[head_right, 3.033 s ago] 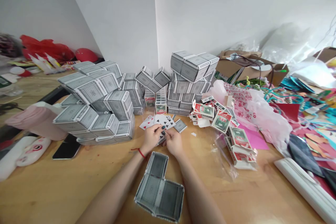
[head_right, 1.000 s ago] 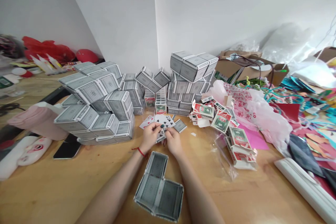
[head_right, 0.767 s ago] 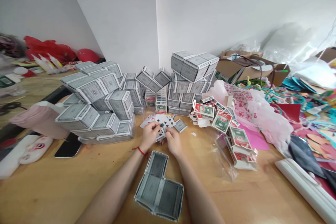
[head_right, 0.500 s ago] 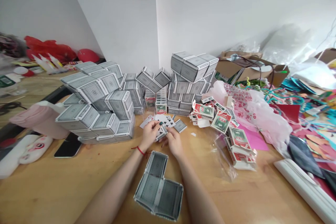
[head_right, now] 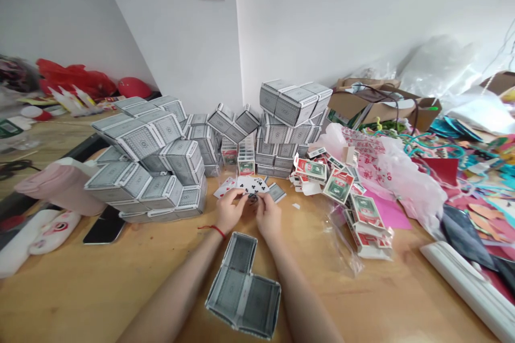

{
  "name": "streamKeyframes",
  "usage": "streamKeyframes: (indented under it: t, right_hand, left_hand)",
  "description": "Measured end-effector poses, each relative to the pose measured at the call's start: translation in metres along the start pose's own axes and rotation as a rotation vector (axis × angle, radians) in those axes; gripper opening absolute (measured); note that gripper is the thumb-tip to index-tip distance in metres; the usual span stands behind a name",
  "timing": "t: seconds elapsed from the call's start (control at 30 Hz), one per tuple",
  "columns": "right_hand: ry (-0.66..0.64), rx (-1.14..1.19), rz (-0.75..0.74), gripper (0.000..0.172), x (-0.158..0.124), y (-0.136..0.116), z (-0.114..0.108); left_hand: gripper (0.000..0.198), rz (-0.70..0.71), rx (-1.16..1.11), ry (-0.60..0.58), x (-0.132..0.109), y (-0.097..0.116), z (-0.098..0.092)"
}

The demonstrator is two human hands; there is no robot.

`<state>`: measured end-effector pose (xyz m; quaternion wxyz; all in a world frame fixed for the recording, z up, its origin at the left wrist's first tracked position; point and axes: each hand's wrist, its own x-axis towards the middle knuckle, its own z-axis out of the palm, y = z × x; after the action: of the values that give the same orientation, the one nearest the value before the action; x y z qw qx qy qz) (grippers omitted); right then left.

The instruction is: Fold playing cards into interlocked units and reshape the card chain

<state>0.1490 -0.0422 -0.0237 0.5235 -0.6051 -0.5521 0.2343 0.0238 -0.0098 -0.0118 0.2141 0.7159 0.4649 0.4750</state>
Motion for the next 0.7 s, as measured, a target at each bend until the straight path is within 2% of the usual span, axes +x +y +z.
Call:
streamKeyframes:
  t: [0.23, 0.37, 0.5, 0.57, 0.7]
  right_hand:
    - [0.023, 0.049, 0.072, 0.02, 0.0018, -0.0008, 0.0023]
    - [0.032, 0.149, 0.134, 0.02, 0.0045, 0.0009, 0.0014]
    - [-0.076, 0.32, 0.176, 0.019, 0.0067, 0.0044, 0.0009]
    - [-0.106, 0.284, 0.134, 0.018, 0.0073, 0.0055, 0.0006]
    - [0.006, 0.014, -0.097, 0.021, 0.0089, 0.0039, -0.0025]
  left_hand:
    - [0.021, -0.011, 0.015, 0.001, -0.0021, -0.0046, 0.0015]
    - [0.024, -0.058, -0.108, -0.04, 0.0004, -0.0057, 0.0043]
    - [0.023, -0.136, -0.216, -0.037, 0.0037, -0.0077, 0.0065]
    - [0.021, -0.148, -0.203, -0.025, 0.0043, -0.0083, 0.0059]
    - [0.017, -0.052, -0.134, -0.038, 0.0028, -0.0048, 0.0029]
